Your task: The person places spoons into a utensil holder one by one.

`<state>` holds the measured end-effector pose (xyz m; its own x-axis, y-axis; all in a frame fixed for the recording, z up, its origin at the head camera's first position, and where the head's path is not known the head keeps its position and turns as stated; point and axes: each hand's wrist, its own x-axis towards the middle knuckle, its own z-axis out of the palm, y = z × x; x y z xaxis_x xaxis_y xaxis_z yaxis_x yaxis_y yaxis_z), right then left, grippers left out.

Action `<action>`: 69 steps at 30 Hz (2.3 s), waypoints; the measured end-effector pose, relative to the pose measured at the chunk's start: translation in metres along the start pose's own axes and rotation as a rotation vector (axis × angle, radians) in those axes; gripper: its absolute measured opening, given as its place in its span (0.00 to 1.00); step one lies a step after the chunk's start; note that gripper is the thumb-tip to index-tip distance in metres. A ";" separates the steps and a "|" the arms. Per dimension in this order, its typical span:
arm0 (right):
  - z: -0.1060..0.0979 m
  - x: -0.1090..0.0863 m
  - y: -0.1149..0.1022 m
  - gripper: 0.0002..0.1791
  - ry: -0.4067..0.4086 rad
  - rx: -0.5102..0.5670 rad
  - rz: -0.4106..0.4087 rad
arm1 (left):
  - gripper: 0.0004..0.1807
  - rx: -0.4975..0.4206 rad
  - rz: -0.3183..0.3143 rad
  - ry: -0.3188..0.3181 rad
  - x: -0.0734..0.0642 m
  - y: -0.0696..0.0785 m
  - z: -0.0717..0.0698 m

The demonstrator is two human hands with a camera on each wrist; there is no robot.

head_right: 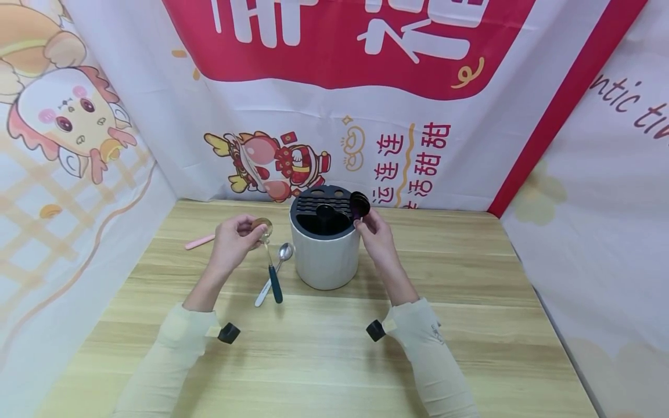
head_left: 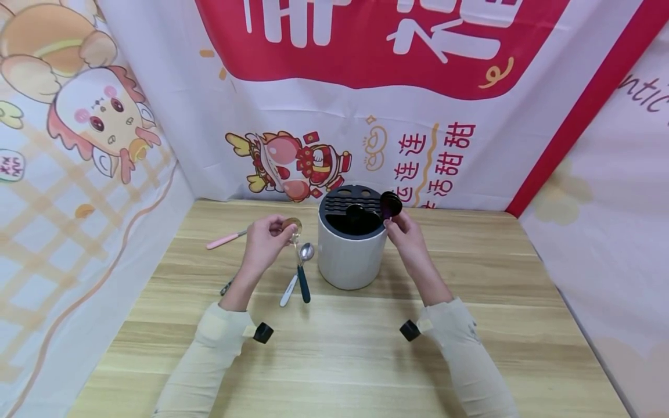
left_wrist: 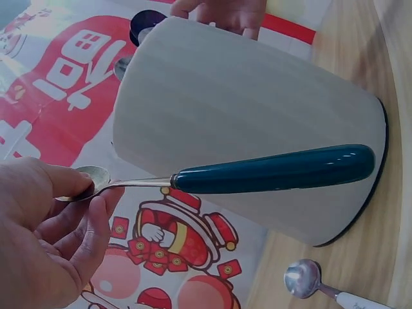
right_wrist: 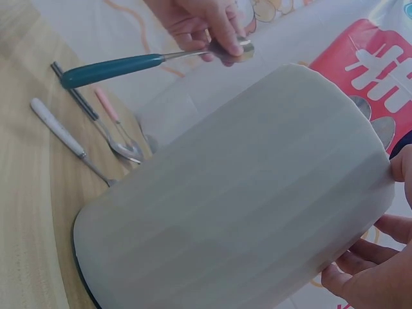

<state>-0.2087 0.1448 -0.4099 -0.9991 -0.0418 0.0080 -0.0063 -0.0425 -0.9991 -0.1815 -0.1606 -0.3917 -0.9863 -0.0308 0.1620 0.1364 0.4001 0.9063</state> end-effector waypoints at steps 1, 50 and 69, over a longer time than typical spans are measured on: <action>0.000 0.000 0.000 0.24 0.000 -0.001 -0.002 | 0.12 0.000 0.005 0.003 0.000 0.002 0.000; 0.000 -0.002 0.000 0.24 -0.001 -0.011 0.010 | 0.12 -0.094 0.404 0.250 -0.002 0.094 -0.014; -0.001 -0.001 -0.001 0.23 0.007 -0.014 0.010 | 0.13 -0.165 0.403 0.333 0.015 0.111 -0.011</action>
<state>-0.2076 0.1460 -0.4091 -0.9994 -0.0354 -0.0026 0.0036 -0.0283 -0.9996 -0.1799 -0.1269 -0.2847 -0.7739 -0.2042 0.5995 0.5362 0.2924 0.7918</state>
